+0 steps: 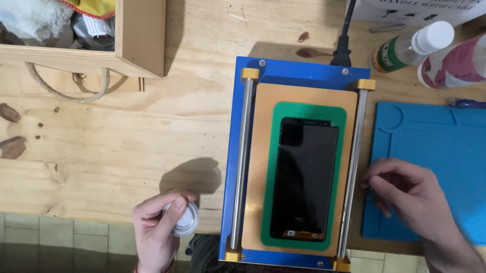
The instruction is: Using a thin wire to separate the glass from a smartphone screen on a heating plate
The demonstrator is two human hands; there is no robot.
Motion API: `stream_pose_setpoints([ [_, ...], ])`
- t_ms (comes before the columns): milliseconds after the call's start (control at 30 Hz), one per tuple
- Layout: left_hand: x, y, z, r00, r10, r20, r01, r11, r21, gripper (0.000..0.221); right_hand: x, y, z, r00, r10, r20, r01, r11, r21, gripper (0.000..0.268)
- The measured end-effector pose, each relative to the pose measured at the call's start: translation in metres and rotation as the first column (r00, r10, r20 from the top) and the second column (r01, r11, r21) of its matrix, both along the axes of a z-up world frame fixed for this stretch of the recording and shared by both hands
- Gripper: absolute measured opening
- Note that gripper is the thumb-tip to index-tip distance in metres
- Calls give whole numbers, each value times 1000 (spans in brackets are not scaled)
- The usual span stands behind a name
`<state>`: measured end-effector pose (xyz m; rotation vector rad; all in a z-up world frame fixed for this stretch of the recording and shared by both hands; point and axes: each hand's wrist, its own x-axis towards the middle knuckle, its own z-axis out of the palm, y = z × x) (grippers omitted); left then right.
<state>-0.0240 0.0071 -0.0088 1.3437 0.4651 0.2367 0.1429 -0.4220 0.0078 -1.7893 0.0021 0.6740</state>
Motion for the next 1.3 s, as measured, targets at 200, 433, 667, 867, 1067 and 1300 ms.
stream_pose_setpoints([
  [200, 1, 2, 2, 999, -14, -35, 16, 999, 50, 19, -2, 3, 5, 1000, -28, -5, 28, 1000, 15, 12],
  [433, 9, -1, 2, 999, 2, -42, 1, 998, 57, 19, -8, -3, -8, 993, -28, -116, 53, 973, 224, 15],
  [667, 22, -3, 3, 997, -71, -11, 71, 997, 39, 19, -18, -10, -16, 983, -57, -177, 99, 966, 238, 15],
  [867, 30, -9, 1, 997, -82, 16, 82, 997, 2, 17, -30, -14, -11, 961, -164, -223, 186, 979, 84, 15],
  [1067, 39, -11, 3, 994, -106, 20, 106, 994, -15, 19, -34, -11, 2, 949, -214, -233, 197, 976, -97, 17],
  [1300, 53, -12, 11, 973, -227, 34, 223, 971, 87, 17, -37, -2, 15, 905, -335, -262, 272, 930, -248, 19],
])
